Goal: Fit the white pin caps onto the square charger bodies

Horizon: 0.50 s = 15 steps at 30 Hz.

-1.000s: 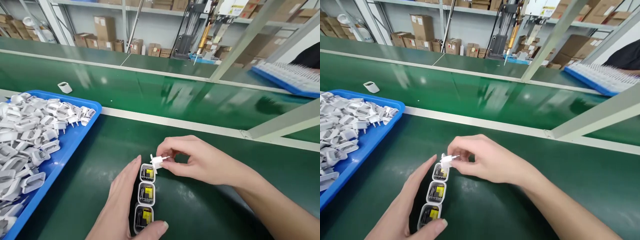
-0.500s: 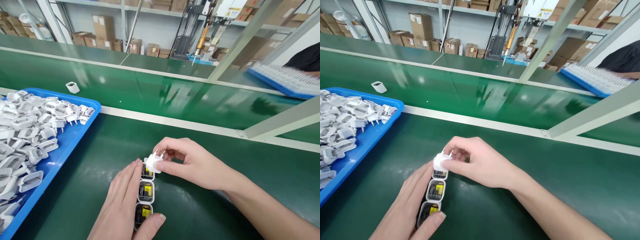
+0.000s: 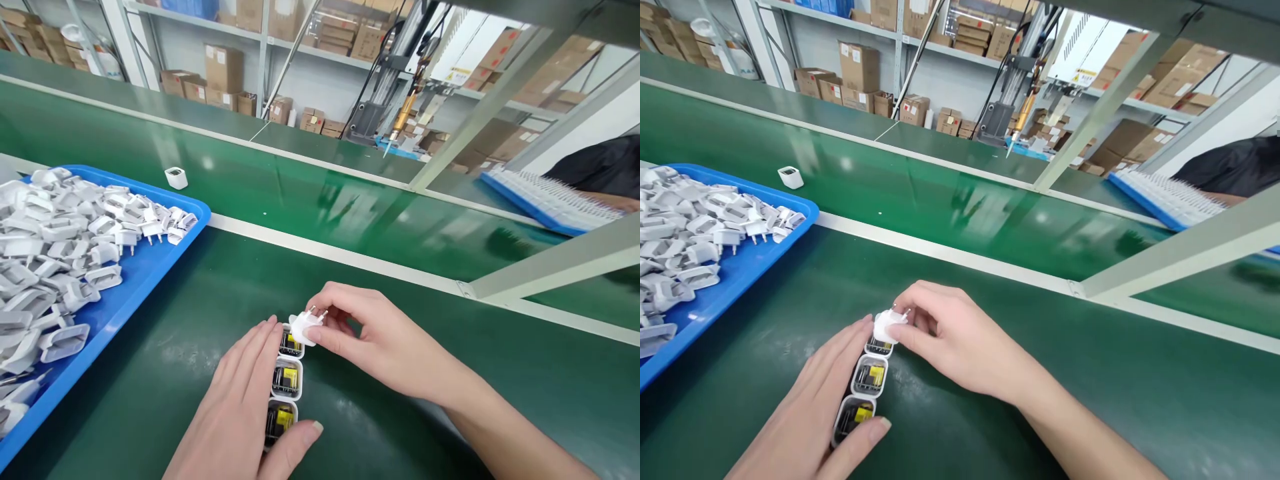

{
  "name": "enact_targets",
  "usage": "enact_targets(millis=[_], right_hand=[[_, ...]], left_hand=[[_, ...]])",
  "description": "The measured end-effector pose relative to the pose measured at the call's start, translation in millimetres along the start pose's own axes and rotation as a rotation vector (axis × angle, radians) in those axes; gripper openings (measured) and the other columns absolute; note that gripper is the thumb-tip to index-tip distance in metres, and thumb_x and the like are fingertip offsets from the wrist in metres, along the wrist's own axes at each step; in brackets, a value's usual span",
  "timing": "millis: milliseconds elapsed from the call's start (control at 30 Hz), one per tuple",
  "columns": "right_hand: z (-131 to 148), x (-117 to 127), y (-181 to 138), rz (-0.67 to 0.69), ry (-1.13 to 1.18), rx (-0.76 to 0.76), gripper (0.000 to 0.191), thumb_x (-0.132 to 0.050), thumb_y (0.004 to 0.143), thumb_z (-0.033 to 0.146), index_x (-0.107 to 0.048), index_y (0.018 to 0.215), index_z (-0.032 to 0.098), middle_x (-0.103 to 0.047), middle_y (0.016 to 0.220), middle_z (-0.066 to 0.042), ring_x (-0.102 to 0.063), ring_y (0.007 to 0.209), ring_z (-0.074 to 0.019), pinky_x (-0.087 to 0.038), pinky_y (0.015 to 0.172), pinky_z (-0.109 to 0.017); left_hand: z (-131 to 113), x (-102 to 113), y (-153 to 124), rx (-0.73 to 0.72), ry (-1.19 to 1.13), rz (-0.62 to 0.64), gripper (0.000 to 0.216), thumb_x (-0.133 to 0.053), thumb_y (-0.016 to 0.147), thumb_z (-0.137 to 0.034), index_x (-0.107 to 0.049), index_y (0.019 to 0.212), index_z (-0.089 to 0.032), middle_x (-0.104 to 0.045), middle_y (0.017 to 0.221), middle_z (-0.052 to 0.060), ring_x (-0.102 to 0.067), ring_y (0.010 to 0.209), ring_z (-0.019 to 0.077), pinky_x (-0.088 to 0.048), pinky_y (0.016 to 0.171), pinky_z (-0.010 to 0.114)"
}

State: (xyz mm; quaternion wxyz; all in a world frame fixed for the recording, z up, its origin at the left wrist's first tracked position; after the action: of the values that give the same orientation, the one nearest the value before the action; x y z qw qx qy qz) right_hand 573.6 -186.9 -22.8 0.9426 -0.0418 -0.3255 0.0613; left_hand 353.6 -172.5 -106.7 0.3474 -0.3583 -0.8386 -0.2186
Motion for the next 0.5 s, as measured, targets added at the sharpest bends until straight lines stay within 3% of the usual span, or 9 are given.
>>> enact_targets(millis=[233, 500], right_hand=[[9.5, -19.4, -4.6, -0.039, -0.356, 0.072, 0.010, -0.061, 0.101, 0.025, -0.062, 0.093, 0.019, -0.059, 0.088, 0.000, -0.054, 0.076, -0.0130, -0.040, 0.064, -0.026], [10.2, -21.2, -2.3, -0.035, -0.315, 0.038, 0.014, -0.056, 0.105, 0.028, -0.061, 0.095, 0.020, -0.060, 0.085, 0.001, -0.053, 0.071, -0.0119, -0.040, 0.063, -0.026]], left_hand=[[2.3, -0.9, -2.0, -0.037, 0.012, 0.008, 0.078, -0.050, 0.102, -0.046, -0.008, 0.165, -0.026, -0.031, 0.168, 0.011, -0.035, 0.152, 0.0346, -0.050, 0.113, 0.053], [4.2, -1.3, -1.0, 0.028, -0.063, 0.043, 0.079, -0.051, 0.102, -0.050, -0.010, 0.165, -0.025, -0.030, 0.168, 0.010, -0.032, 0.154, 0.0341, -0.047, 0.116, 0.053]])
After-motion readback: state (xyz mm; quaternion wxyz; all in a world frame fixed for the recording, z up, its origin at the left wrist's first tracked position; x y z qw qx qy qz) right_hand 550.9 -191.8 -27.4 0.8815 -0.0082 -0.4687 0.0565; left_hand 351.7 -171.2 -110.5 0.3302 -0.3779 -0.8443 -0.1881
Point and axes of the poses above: each hand's wrist, its own y-axis towards the middle knuckle, its own x-axis out of the back of the hand, z = x × y, the point moved 1 cm from there along y, towards the middle knuckle
